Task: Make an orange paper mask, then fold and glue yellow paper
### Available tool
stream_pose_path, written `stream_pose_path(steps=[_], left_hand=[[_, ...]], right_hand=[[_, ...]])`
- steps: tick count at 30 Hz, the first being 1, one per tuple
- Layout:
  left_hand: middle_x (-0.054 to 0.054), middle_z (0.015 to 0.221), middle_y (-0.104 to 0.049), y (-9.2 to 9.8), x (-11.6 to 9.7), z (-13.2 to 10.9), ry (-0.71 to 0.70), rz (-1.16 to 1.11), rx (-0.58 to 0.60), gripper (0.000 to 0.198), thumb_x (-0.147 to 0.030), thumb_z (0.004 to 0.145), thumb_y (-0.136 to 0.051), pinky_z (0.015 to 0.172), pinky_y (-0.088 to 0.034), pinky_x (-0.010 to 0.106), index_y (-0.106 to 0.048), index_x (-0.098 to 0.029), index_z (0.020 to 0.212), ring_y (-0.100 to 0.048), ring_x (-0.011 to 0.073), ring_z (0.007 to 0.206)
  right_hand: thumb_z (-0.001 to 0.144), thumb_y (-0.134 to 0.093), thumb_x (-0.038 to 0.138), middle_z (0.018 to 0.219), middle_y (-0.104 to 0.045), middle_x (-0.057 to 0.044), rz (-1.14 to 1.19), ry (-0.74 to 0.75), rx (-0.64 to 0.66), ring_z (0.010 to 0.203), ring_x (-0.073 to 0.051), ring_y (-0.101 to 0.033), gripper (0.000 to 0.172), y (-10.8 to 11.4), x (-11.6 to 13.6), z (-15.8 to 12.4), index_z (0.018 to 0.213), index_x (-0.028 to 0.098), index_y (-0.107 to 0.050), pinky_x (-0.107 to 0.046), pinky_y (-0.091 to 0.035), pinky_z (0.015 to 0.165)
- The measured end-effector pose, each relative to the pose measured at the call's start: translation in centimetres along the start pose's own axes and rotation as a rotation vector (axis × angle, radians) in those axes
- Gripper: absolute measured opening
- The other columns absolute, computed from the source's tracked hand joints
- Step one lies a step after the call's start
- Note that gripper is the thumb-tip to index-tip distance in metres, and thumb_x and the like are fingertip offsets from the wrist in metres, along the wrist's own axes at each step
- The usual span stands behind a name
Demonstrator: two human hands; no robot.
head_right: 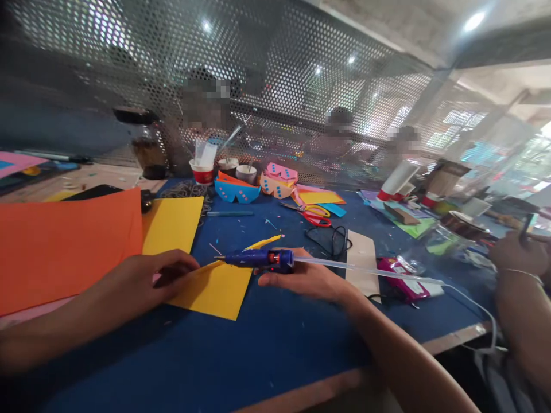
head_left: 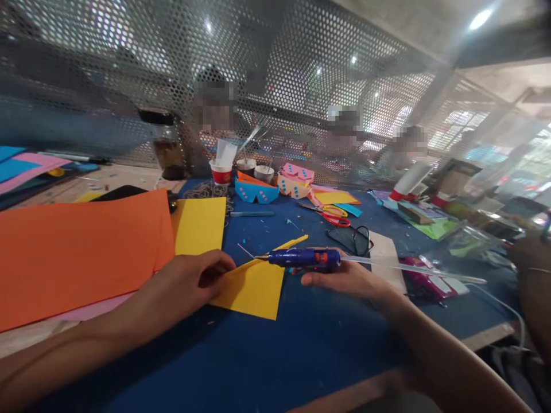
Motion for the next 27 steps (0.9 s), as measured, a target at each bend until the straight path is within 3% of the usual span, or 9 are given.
stream_pose_path(steps=[6, 10, 19, 27], left_hand=[[0.002, 0.09, -0.077, 0.1, -0.8, 0.0, -0.083, 0.0, -0.04, 0.025, -0.041, 0.08, -0.062, 0.068, -0.05, 0.029, -0.079, -0.028, 0.094, -0.069, 0.0227, 0.08], [0.003, 0.09, -0.078, -0.2, -0.6, 0.0, -0.052, -0.01, -0.045, 0.026, -0.044, 0.083, -0.062, 0.065, -0.049, 0.029, -0.078, -0.027, 0.094, -0.068, 0.0221, 0.075], [0.003, 0.082, -0.074, -0.7, -0.7, -0.2, -0.056, 0.009, -0.064, 0.031, -0.03, 0.076, -0.06, 0.062, -0.05, 0.028, -0.073, -0.023, 0.104, -0.066, 0.019, 0.069], [0.002, 0.087, -0.076, -0.9, -1.1, -0.4, -0.137, 0.044, -0.061, 0.021, -0.028, 0.086, -0.058, 0.064, -0.051, 0.027, -0.072, -0.024, 0.1, -0.068, 0.0171, 0.072]], right_hand=[[0.084, -0.081, 0.045, 0.097, -0.074, 0.0, -0.029, 0.067, 0.034, 0.085, -0.016, -0.066, 0.031, -1.0, 0.4, 0.0, 0.106, 0.025, -0.074, -0.025, -0.055, 0.073], [0.085, -0.08, 0.045, 0.094, -0.07, 0.001, -0.069, 0.13, 0.046, 0.085, -0.016, -0.063, 0.028, -1.6, 0.9, 0.1, 0.103, 0.025, -0.072, -0.026, -0.052, 0.077], [0.09, -0.074, 0.052, 0.089, -0.067, 0.002, -0.161, 0.088, 0.083, 0.08, -0.016, -0.058, 0.029, -2.7, 0.2, 0.3, 0.098, 0.025, -0.069, -0.027, -0.047, 0.071], [0.091, -0.072, 0.052, 0.089, -0.068, 0.001, -0.208, 0.019, 0.089, 0.08, -0.017, -0.059, 0.029, -3.0, 0.4, 0.3, 0.099, 0.024, -0.069, -0.029, -0.048, 0.071]])
Point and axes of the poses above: each hand's wrist, its own z-axis towards the middle knuckle, its own y-axis out of the back of the hand, x = y × z, the point moved 3 cm from there along z, towards the middle knuckle
